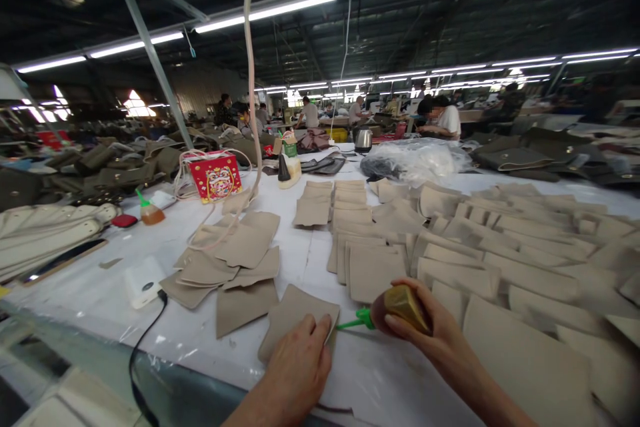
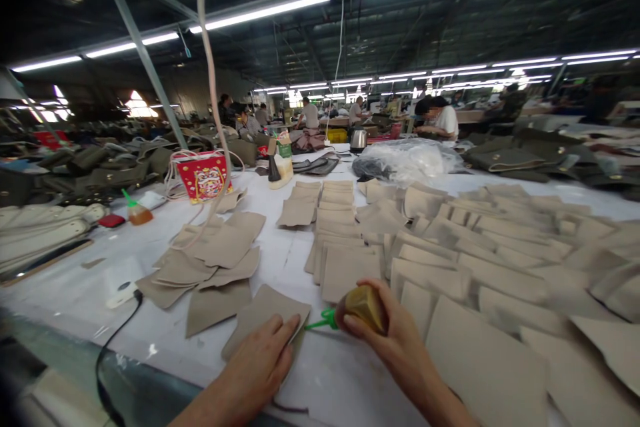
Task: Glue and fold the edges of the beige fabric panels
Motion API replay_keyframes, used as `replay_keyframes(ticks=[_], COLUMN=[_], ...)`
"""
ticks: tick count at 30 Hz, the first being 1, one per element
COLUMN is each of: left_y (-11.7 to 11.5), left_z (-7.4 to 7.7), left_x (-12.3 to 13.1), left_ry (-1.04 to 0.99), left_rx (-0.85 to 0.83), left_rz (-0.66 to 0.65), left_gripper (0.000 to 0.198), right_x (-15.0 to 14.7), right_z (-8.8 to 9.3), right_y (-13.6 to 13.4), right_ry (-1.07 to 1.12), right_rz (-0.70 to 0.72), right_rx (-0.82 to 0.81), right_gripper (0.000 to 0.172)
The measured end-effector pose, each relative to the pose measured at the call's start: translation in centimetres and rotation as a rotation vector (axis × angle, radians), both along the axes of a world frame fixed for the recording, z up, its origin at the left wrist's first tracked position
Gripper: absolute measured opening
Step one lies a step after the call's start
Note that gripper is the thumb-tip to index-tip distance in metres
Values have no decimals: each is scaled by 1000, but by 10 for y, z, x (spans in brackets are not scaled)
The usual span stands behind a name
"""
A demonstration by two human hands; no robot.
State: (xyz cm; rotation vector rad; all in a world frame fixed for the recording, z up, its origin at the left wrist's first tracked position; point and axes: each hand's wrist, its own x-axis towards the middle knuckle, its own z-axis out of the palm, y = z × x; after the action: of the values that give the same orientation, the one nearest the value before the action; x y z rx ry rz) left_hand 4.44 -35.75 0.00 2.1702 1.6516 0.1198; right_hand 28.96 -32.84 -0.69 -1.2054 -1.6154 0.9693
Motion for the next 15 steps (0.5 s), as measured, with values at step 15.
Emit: replay_keyframes(ticks=[15], left_y=[-1], left_z=[7], left_x=[-1], left_ry=[-38], left_rx=[-34], left_rz=[-3], left_gripper=[49], right_x=[-3], right_z=[2], right_y=[-14], right_ry=[40], right_rz=[63], right_rx=[-48], right_gripper=[52])
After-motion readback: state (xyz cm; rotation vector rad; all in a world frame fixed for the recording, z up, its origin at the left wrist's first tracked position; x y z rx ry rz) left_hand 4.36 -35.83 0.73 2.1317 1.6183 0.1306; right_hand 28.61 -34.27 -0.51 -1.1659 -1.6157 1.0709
